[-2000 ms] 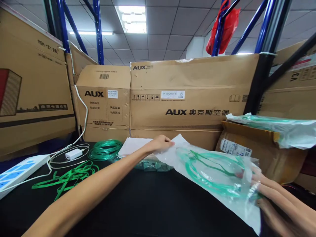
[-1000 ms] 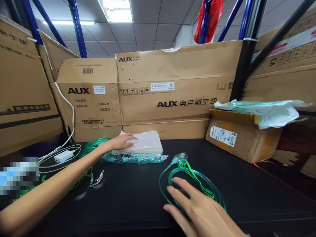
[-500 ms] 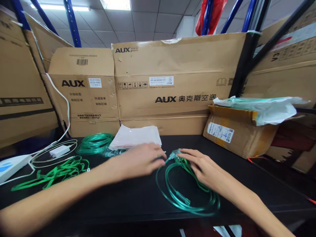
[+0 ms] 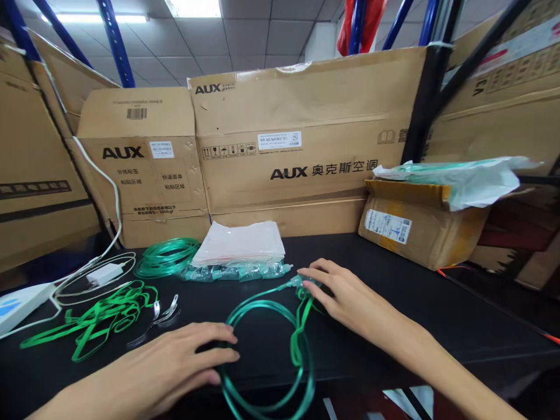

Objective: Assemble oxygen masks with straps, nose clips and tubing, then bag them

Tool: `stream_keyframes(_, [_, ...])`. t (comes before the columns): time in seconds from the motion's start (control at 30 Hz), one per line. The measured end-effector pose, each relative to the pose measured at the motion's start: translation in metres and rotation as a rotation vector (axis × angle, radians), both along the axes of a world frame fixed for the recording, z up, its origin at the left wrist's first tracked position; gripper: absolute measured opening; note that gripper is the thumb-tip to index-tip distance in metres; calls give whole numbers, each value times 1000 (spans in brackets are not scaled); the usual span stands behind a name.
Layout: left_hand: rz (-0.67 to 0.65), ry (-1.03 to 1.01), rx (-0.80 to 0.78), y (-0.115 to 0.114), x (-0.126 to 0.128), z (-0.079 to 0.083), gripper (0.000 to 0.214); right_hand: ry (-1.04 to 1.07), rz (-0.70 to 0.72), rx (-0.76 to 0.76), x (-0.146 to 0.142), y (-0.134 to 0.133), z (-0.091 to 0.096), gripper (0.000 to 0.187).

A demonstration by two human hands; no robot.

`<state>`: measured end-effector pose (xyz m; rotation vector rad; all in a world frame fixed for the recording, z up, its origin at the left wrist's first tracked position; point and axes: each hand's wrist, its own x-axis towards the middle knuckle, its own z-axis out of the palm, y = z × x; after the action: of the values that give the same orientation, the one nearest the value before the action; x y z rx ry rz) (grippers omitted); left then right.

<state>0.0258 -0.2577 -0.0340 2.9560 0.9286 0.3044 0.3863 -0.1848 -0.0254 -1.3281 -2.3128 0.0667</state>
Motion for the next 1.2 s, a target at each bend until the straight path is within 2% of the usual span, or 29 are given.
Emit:
stream_keyframes(0.1, [78,-83,1,1,-32,-10,38,16,-21,-36,-18,8,3,56])
stream_keyframes(0.2, [131,-120,-3,3,-37,-18,38,31,-44,-97,-31,14,1,58])
stream_keyframes(0.4, [200,-85,-16,3,-13,-9,36,64,-45,-168,-42,-2,0,53])
stream_keyframes(0.5, [250,-113,55,7,2,1,37,82,-34,-195,-44,-11,1,43])
stream_keyframes(0.6, [277,-92,169,24,24,10,51,98,-15,-197,-45,-13,-1,33])
stream_keyframes(0.7, [227,-11,240,52,47,16,61,105,-5,-198,-44,-13,-3,32])
stream_keyframes(0.73, [195,14,245,61,53,17,55,106,-4,-201,-43,-13,-3,34])
stream_keyframes(0.83, [84,93,229,81,65,17,22,117,-11,-214,-41,-15,-3,43])
stream_keyframes(0.9, [24,143,224,86,67,15,13,134,-23,-219,-41,-18,-1,49])
stream_keyframes(1.03, [-28,214,221,82,64,13,33,156,-35,-221,-47,-22,-1,48])
stream_keyframes(1.2, [-11,224,199,74,57,11,51,157,-29,-203,-53,-26,-5,31])
